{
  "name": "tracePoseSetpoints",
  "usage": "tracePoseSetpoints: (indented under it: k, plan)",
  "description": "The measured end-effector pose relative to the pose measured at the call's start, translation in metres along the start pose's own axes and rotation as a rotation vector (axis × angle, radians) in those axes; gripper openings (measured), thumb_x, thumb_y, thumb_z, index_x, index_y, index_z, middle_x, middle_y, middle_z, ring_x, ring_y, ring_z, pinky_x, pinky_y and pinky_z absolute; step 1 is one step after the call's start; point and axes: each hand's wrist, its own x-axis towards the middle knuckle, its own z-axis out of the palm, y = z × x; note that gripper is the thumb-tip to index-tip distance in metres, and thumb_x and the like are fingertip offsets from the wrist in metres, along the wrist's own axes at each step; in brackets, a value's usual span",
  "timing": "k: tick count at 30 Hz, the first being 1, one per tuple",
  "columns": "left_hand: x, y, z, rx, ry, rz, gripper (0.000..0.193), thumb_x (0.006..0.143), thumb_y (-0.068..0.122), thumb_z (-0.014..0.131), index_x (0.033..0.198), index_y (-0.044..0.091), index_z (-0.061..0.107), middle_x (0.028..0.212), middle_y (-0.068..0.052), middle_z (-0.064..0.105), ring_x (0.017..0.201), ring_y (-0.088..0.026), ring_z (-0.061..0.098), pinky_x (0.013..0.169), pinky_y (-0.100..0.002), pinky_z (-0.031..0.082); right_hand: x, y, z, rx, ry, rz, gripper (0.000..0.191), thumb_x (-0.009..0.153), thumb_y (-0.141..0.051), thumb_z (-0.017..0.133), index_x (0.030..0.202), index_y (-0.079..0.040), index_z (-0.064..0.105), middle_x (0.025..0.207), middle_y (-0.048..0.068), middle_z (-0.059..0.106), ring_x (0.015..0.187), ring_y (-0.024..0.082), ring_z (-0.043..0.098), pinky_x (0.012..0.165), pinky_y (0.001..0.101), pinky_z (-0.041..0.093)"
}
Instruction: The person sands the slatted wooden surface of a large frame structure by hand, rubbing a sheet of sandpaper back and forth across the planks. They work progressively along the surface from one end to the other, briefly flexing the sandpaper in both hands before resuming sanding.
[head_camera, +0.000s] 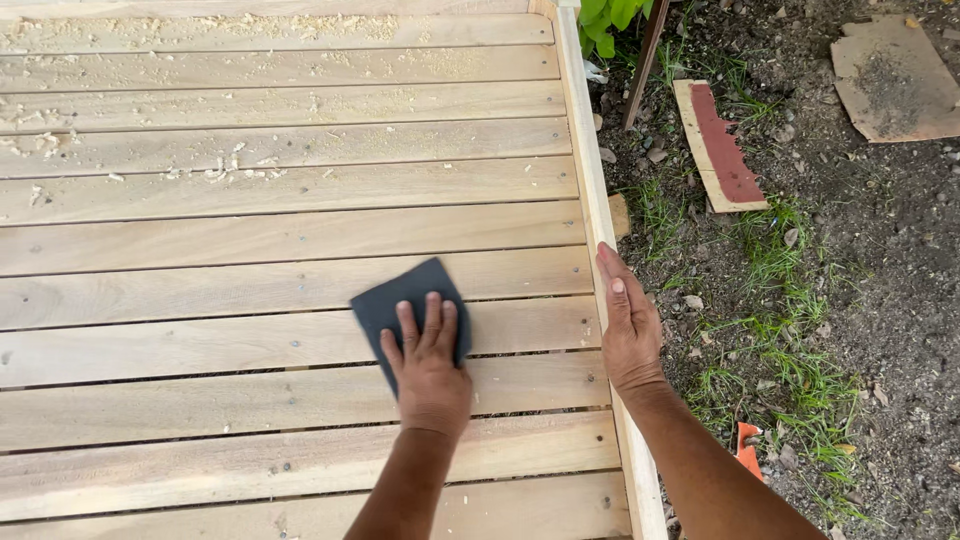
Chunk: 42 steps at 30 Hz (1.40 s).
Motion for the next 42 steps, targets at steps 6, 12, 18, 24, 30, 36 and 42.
tracePoseSetpoints:
  k: [6,12,18,24,30,36,42]
  plan:
    - [-0.021,0.084,0.02,-0.074,-0.229,0.412,0.075,0.086,0.008,0.057,0.157,0.017,0.034,0.169,0.0,0.021,0.158,-0.029,0.005,0.126,-0.058,0.0,0.002,-0.012,0.001,-0.172,-0.001,0.037,0.054,0.111,-0.034,0.033,0.151,-0.002,0.049,0.155,0.015,0.053,0.147,0.025,0.046,0.122,0.0341,0.032]
    - [-0.004,-0.019,-0.006,0.055,-0.04,0.287,0.078,0.081,0.005,0.057,0.155,0.021,0.044,0.166,0.003,0.03,0.156,-0.027,0.016,0.125,-0.054,0.008,0.001,-0.007,0.003,-0.215,-0.025,-0.061,0.052,0.113,-0.034,0.036,0.148,0.0,0.051,0.153,0.017,0.055,0.146,0.027,0.048,0.122,0.0351,0.032]
    - [-0.001,-0.03,-0.019,0.016,0.13,-0.128,0.07,0.089,0.014,0.058,0.156,0.012,0.037,0.167,-0.005,0.025,0.155,-0.038,0.009,0.122,-0.06,0.006,0.0,-0.006,0.002,-0.35,-0.027,-0.126,0.05,0.113,-0.033,0.035,0.147,-0.002,0.054,0.152,0.017,0.057,0.144,0.03,0.052,0.121,0.0362,0.036]
    - [-0.031,0.046,-0.001,-0.043,-0.217,0.434,0.071,0.089,0.009,0.058,0.157,0.015,0.036,0.17,-0.001,0.022,0.158,-0.033,0.007,0.126,-0.056,0.002,0.0,-0.009,0.006,-0.431,-0.048,-0.14,0.048,0.112,-0.033,0.037,0.144,-0.004,0.057,0.151,0.017,0.057,0.141,0.031,0.054,0.118,0.0372,0.039]
    - [-0.022,-0.07,-0.025,0.111,-0.091,0.282,0.076,0.085,0.01,0.056,0.157,0.023,0.036,0.168,0.004,0.023,0.156,-0.026,0.009,0.125,-0.053,0.003,0.003,-0.008,0.008,-0.536,-0.064,-0.14,0.047,0.112,-0.036,0.038,0.141,-0.007,0.06,0.151,0.015,0.057,0.142,0.032,0.053,0.122,0.0414,0.035]
    - [-0.017,-0.12,-0.054,-0.018,0.172,-0.147,0.062,0.096,0.015,0.054,0.156,0.014,0.036,0.168,-0.005,0.024,0.156,-0.037,0.007,0.124,-0.06,0.004,-0.002,-0.019,0.03,-0.699,-0.096,-0.121,0.054,0.112,-0.042,0.028,0.144,-0.01,0.058,0.152,0.015,0.054,0.148,0.033,0.043,0.129,0.0491,0.019]
    - [-0.039,-0.035,-0.033,-0.041,-0.101,0.281,0.072,0.088,0.006,0.055,0.157,0.014,0.036,0.17,-0.002,0.022,0.157,-0.032,0.006,0.125,-0.056,0.002,-0.045,-0.021,0.097,-0.689,-0.085,0.011,0.06,0.11,-0.044,0.02,0.155,-0.014,0.043,0.164,0.012,0.037,0.153,0.034,0.029,0.126,0.0487,0.015]
